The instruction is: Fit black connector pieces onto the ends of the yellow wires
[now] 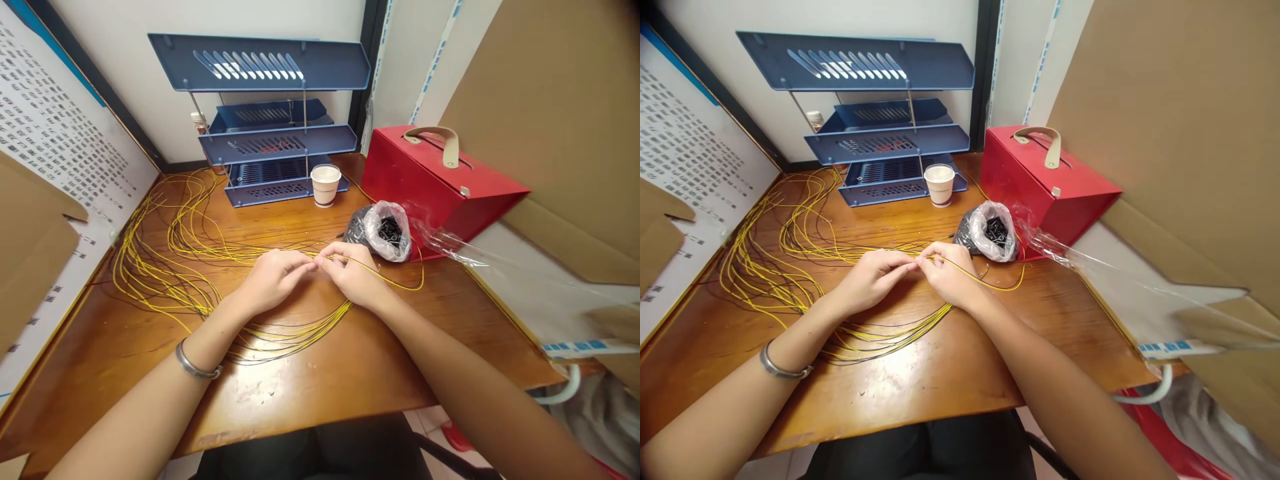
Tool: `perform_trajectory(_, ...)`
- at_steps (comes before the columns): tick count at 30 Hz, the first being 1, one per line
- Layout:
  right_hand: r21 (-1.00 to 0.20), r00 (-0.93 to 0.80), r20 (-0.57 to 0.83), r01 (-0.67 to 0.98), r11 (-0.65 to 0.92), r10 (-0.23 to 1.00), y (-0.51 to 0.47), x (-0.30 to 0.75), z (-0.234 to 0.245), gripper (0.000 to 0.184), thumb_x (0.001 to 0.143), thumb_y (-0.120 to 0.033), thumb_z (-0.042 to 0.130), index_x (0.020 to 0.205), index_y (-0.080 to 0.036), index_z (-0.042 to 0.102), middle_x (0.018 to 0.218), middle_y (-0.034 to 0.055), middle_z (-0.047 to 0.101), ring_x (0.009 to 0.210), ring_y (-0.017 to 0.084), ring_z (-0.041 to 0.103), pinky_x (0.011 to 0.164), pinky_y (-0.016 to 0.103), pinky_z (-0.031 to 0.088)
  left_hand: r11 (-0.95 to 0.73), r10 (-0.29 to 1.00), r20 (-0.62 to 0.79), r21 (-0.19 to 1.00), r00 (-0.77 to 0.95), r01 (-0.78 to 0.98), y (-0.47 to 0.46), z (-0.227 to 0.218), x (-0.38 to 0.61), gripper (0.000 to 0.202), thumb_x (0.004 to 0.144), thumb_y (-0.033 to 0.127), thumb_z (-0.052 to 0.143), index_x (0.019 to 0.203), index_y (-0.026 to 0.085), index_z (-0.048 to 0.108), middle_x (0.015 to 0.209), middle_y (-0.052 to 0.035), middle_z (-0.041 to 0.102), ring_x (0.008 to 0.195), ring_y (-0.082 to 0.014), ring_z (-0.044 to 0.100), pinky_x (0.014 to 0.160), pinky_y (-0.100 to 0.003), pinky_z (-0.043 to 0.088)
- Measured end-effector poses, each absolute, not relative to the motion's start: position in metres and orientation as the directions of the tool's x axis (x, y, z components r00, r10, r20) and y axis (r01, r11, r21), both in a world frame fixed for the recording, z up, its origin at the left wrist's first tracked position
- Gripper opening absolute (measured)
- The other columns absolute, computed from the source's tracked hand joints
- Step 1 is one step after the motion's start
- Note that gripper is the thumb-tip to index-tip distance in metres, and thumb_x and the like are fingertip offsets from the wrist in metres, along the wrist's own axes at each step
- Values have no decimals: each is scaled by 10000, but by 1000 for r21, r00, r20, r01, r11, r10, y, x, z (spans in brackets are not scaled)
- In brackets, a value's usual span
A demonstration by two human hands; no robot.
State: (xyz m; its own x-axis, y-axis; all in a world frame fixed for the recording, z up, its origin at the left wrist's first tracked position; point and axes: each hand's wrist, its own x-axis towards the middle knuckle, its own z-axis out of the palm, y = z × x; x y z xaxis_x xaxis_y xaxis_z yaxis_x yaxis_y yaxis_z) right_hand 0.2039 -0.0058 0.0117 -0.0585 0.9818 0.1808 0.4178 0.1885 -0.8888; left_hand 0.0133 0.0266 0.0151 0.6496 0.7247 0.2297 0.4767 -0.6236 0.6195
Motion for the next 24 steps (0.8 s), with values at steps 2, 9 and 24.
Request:
perform_trajectory(2, -895, -55, 179, 405, 186, 982, -7, 202, 11, 243, 825, -348, 607, 759, -132, 697, 487, -71, 366, 475, 78, 311, 507, 248, 250, -630, 727, 243, 610, 643, 481, 26, 15, 11, 285, 999, 308, 476, 932, 192, 729, 919, -46, 772, 821, -177, 686, 794, -283, 470)
perform_trajectory(9, -916, -50, 189, 351, 194, 981, -11, 199, 13, 244, 834, -373, 624, 768, -143, 674, 495, -71, 365, 482, 78, 311, 510, 248, 258, -544, 801, 264, 695, 537, 470, 17, 12, 16, 399, 1029, 340, 372, 692, 197, 530, 668, -9, 588, 640, -146, 554, 675, -272, 426)
perform_trajectory(24, -941, -31, 157, 297, 159, 987, -10, 198, 13, 290, 848, -426, 636, 798, -147, 700, 530, -51, 425, 491, 82, 307, 485, 250, 242, -528, 819, 303, 730, 486, 434, 13, 6, 15, 194, 985, 277, 461, 1055, 188, 619, 995, -44, 727, 834, -169, 641, 805, -310, 471)
